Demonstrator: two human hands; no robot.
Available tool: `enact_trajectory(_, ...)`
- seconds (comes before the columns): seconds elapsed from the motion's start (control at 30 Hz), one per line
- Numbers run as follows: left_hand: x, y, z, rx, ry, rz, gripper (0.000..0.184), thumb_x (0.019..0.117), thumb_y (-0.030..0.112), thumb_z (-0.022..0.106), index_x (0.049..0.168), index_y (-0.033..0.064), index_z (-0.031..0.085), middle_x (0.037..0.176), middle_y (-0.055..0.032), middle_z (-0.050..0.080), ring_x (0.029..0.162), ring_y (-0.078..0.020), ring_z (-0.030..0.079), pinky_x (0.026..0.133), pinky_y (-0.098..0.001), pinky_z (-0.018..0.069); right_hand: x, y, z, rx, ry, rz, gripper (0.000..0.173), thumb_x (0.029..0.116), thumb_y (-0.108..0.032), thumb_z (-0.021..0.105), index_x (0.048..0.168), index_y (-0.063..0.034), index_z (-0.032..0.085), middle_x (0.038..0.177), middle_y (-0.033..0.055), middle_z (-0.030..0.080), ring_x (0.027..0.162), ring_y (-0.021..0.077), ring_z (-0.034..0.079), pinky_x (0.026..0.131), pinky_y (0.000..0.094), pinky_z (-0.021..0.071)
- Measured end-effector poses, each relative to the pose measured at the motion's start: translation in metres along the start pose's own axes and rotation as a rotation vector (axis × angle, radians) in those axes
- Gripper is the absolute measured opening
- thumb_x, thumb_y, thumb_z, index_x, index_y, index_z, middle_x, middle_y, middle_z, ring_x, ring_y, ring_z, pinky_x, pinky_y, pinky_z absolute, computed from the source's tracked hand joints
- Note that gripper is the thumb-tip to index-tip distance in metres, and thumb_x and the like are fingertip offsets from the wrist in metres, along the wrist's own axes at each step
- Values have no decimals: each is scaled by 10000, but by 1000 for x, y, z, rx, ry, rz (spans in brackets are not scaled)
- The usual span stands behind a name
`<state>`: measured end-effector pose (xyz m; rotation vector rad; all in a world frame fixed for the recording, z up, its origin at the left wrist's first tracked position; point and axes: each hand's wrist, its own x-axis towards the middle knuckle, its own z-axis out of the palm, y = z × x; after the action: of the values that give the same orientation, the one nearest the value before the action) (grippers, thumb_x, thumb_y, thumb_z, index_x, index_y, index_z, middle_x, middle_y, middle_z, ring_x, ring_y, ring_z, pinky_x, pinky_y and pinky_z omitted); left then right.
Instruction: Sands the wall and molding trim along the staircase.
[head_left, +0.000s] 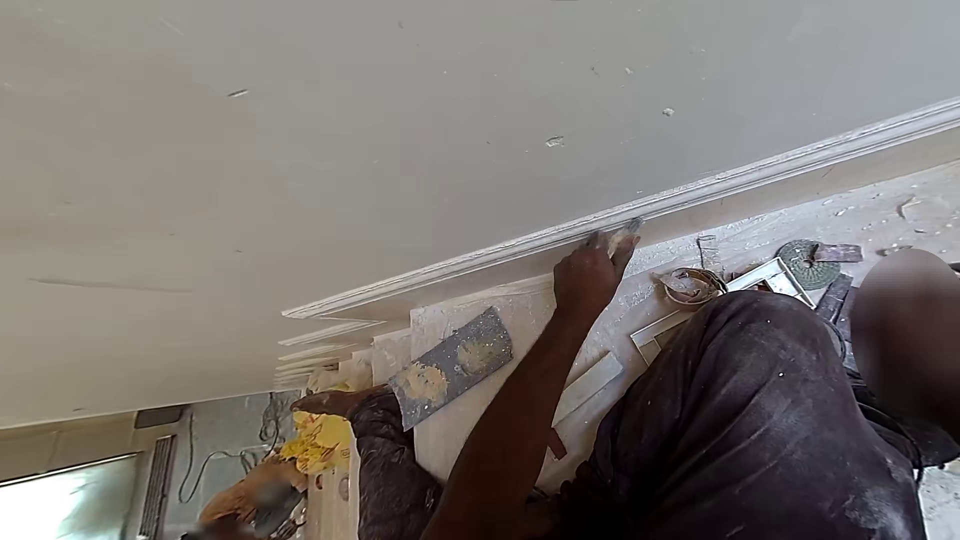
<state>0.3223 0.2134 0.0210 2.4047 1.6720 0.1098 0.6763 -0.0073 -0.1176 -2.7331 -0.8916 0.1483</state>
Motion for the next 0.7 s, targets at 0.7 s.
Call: enact_trajectory(0.7, -20, -21, 7, -5, 82, -33, 668, 1060, 580, 424, 979, -41, 658, 832, -233, 681, 769, -435, 706, 643, -610, 542, -9, -19, -16, 17, 25, -9, 746, 974, -585, 378, 1386, 20, 522, 1552, 284, 412, 1415, 522, 396, 1056, 726, 327)
